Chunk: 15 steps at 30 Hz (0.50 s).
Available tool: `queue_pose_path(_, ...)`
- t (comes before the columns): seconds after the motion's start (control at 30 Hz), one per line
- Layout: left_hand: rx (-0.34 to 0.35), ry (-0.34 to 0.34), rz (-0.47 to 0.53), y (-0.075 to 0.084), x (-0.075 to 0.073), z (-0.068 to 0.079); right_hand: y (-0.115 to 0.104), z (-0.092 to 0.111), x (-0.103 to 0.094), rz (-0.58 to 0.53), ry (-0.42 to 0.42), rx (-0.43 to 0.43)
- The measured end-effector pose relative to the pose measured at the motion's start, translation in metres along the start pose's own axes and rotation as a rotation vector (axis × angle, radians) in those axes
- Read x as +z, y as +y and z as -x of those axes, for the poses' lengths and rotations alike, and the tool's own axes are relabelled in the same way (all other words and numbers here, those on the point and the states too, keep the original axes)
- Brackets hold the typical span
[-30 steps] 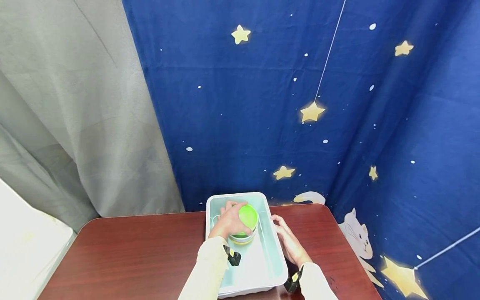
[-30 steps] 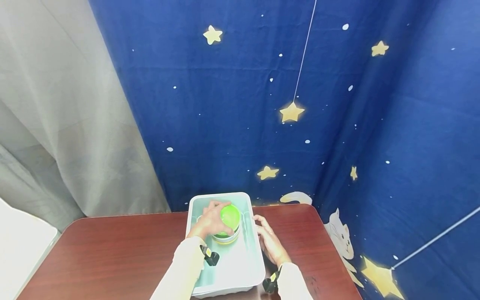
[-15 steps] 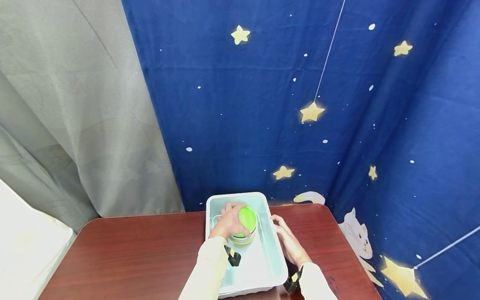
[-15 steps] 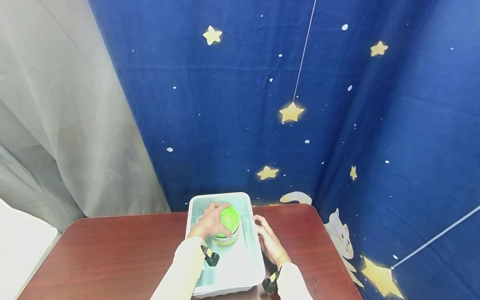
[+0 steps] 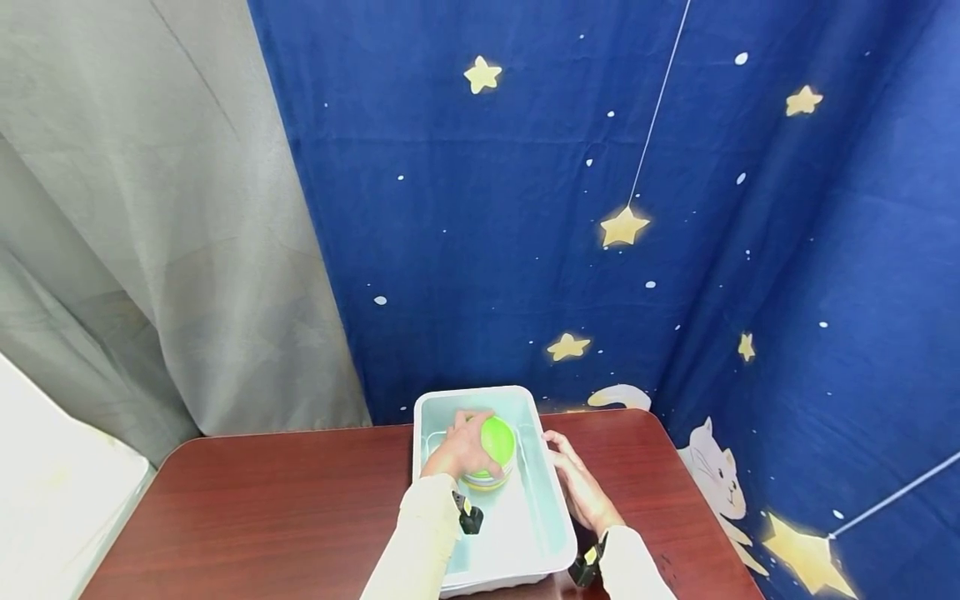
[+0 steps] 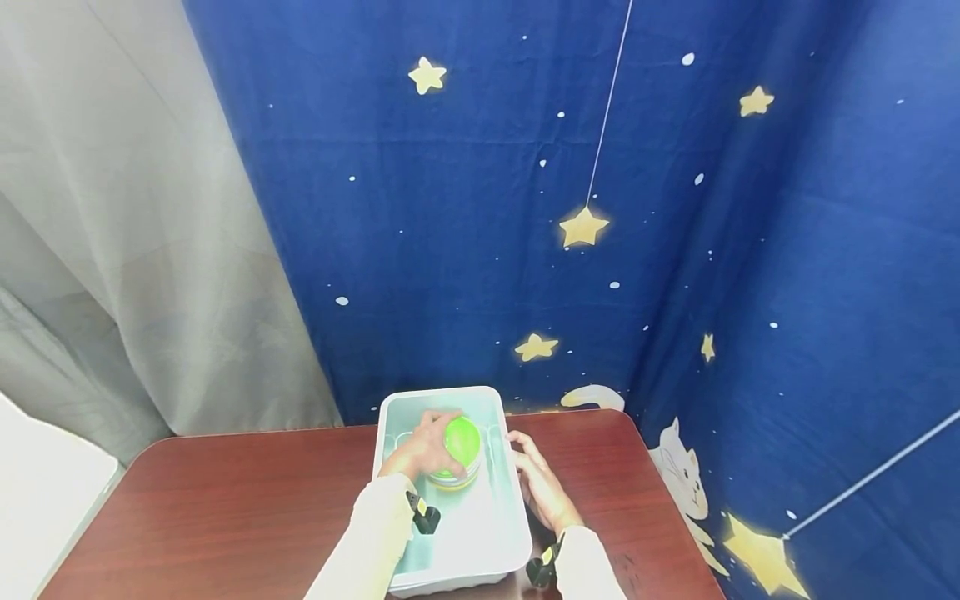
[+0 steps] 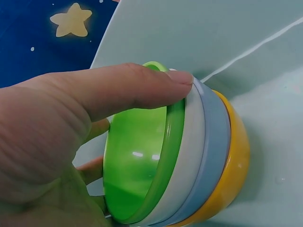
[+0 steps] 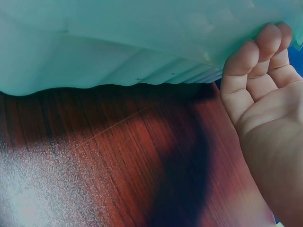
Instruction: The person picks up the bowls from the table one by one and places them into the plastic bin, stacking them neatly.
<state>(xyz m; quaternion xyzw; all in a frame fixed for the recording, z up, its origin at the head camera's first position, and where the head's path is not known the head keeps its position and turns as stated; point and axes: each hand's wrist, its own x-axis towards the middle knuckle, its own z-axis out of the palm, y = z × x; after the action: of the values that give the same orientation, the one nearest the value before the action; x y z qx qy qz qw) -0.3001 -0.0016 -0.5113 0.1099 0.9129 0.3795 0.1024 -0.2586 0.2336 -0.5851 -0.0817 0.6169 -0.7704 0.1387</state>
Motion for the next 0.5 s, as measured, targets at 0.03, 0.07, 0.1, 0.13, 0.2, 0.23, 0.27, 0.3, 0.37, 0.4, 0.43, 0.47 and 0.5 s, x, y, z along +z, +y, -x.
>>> queue_pose_path(0.03,0.001,-0.001,0.003,0.0,0.0001,-0.0001,0.0001,0.0001,-0.0003,0.003,-0.002,0.0)
queue_pose_path(0.07,-0.001,-0.004,0.002,0.0001,0.0001,-0.0003,0.0001,0.0002,-0.0005,0.006,-0.003,-0.001)
queue_pose_path(0.1,-0.002,-0.004,0.002,0.0004,0.0,-0.0005,0.0,0.0001,-0.0005,0.006,-0.003,-0.003)
queue_pose_path(0.13,-0.003,-0.005,0.001,0.0007,-0.0001,-0.0006,-0.0002,0.0,-0.0004,0.007,-0.001,-0.003)
queue_pose_path(0.2,-0.009,-0.007,0.002,0.0014,-0.0005,-0.0007,-0.0008,-0.0004,0.0002,0.008,0.004,-0.005)
queue_pose_path(0.23,-0.011,-0.004,0.001,0.0017,-0.0007,-0.0006,-0.0011,-0.0006,0.0005,0.008,0.007,-0.004)
queue_pose_path(0.27,-0.016,-0.003,-0.002,0.0019,-0.0008,-0.0008,-0.0014,-0.0007,0.0009,0.007,0.012,-0.004)
queue_pose_path(0.3,-0.018,0.0,-0.002,0.0021,-0.001,-0.0006,-0.0015,-0.0008,0.0012,0.005,0.016,-0.001)
queue_pose_path(0.37,-0.024,0.002,-0.011,0.0019,-0.0012,-0.0007,-0.0012,-0.001,0.0014,0.004,0.021,0.004)
queue_pose_path(0.4,-0.027,0.003,-0.015,0.0017,-0.0011,-0.0007,-0.001,-0.0011,0.0014,0.002,0.024,0.006)
queue_pose_path(0.43,-0.026,0.007,-0.018,0.0016,-0.0011,-0.0008,-0.0007,-0.001,0.0013,0.002,0.024,0.005)
queue_pose_path(0.47,-0.029,0.007,-0.016,0.0016,-0.0011,-0.0009,-0.0003,-0.0009,0.0012,0.001,0.025,0.005)
queue_pose_path(0.5,-0.031,0.009,-0.015,0.0017,-0.0009,-0.0008,0.0001,-0.0009,0.0011,0.0,0.026,0.005)
